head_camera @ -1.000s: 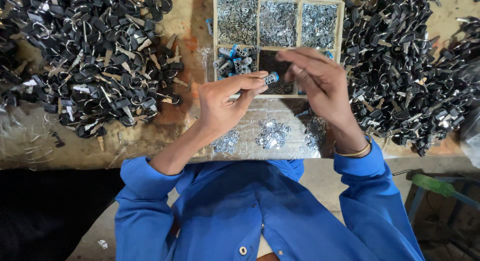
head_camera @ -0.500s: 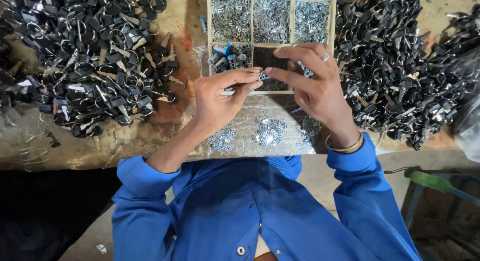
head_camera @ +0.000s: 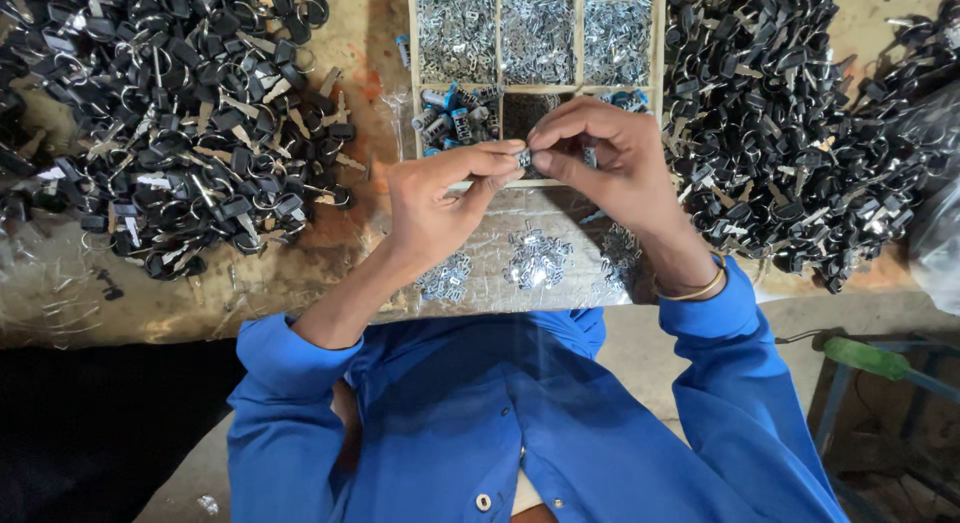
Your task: The person sits at a workbench assembling padlock cylinders. They pick a lock body from a compartment tray, insert small metal pins and springs into it by hand, press the components into place, and set the finished cylinder back into the tray, repeating the cycle.
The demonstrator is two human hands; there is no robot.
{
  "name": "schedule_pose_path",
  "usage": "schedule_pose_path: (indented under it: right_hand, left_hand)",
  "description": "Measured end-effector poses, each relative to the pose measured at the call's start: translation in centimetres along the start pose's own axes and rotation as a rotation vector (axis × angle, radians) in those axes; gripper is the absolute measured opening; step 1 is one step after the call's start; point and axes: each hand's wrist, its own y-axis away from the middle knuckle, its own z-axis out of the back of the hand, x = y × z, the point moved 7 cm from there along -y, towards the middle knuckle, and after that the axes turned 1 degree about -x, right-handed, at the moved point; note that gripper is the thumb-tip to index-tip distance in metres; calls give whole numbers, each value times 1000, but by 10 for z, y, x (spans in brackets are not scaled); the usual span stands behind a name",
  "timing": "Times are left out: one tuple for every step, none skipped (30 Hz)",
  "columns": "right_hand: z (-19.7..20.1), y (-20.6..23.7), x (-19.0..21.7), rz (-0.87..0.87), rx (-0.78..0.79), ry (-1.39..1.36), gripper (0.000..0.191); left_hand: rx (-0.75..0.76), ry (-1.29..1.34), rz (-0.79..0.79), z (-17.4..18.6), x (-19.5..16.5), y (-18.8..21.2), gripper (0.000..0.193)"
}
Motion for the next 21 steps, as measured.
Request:
schedule_pose_path:
  right_hand:
    - [0,0,-6,-86,3,-129,16]
    - [0,1,-12,-175,5,-258,16]
    - [1,2,-15,-230,13,-286,16]
    - [2,3,-17,-286,18,-312,17]
    - [3,6,-18,-343,24,-340,18]
    - [10,8,-13,-318,-12,-281,19]
    - [18,11,-8,-292,-47,-223,21]
    - [23,15,-4,-267,-81,-165,22]
    - [29,21,7,-174,-89,1,20]
    - [36,30,20,-80,-93,166,17]
    - [38,39,31,14,-93,330,15]
    - [38,48,34,34,-85,505,16]
    - [37,58,36,53,-74,677,16]
    - [37,66,36,75,-63,849,17]
    - [36,75,33,56,-61,958,15]
    - [35,84,30,38,-56,1063,13]
    - [33,90,23,21,-50,1166,12]
    - [32,94,17,15,-48,1178,13]
    - [31,99,11,8,-46,1191,14]
    - [30,104,5,-2,-43,1204,16]
    - [29,110,2,-4,-77,1188,18]
  left_hand:
    - [10,-30,-18,0,-2,0,9]
    - [22,-58,-33,1,-4,2,9]
    - [35,-82,-49,-1,-5,3,9]
    - [30,-58,-44,-1,-5,3,9]
    - [24,-35,-37,-1,-5,4,9]
    - [19,-13,-31,0,-5,4,9]
    - [5,-2,-38,1,-5,3,10]
    - [-8,9,-43,3,-6,3,11]
    - [-22,20,-48,4,-7,3,11]
    - [-24,30,-49,5,-8,4,13]
    - [-27,39,-51,6,-11,5,14]
    - [-31,48,-51,7,-14,7,15]
    - [-20,79,-25,6,-16,11,15]
    - [-9,109,-1,6,-19,15,16]
    - [1,136,22,5,-23,19,16]
    - [21,87,20,4,-31,26,17]
    - [42,37,18,5,-38,34,18]
    - [62,-14,16,3,-46,41,19]
    - [71,-34,24,2,-51,48,19]
    - [80,-51,34,0,-56,56,20]
    - [90,-68,46,-2,-59,64,20]
